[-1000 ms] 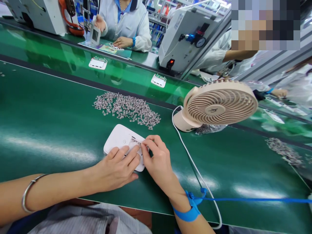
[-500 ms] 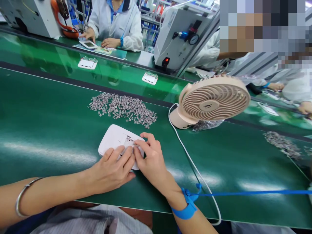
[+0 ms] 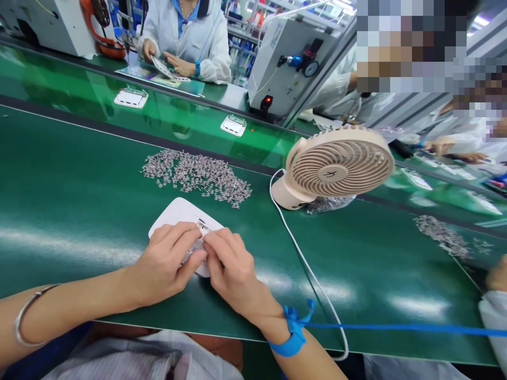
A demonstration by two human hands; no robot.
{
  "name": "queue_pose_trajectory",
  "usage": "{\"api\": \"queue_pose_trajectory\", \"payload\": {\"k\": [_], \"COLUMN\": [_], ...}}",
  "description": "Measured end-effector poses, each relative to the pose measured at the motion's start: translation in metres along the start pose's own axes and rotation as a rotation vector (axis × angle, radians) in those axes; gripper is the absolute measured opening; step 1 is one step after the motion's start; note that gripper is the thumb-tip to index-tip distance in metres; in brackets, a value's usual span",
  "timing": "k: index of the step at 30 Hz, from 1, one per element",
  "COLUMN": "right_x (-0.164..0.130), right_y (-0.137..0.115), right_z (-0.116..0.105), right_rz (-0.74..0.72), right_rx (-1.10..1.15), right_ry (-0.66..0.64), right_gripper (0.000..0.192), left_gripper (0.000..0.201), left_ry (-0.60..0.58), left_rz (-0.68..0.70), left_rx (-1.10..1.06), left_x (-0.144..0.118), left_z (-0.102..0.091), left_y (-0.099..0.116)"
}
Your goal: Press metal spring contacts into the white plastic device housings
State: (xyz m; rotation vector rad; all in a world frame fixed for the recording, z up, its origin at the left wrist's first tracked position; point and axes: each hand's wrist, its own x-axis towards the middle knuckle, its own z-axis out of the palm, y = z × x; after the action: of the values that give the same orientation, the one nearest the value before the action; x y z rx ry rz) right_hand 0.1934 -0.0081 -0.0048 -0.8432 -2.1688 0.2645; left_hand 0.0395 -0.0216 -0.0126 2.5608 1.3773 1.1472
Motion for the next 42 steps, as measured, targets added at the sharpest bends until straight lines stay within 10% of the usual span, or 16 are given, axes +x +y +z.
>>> {"api": "queue_pose_trajectory", "payload": {"k": [42], "right_x": [0.005], "right_y": [0.018], "right_z": [0.006], "right_rz": [0.204], "right_rx": [-0.176], "right_ry": [0.005], "right_gripper": [0.016], "left_gripper": [0.041], "left_ry": [-0.114], "left_rz": [0.211], "left_rx": [0.419], "left_x": [-0.017], "left_z": [0.008], "left_y": [0.008]}}
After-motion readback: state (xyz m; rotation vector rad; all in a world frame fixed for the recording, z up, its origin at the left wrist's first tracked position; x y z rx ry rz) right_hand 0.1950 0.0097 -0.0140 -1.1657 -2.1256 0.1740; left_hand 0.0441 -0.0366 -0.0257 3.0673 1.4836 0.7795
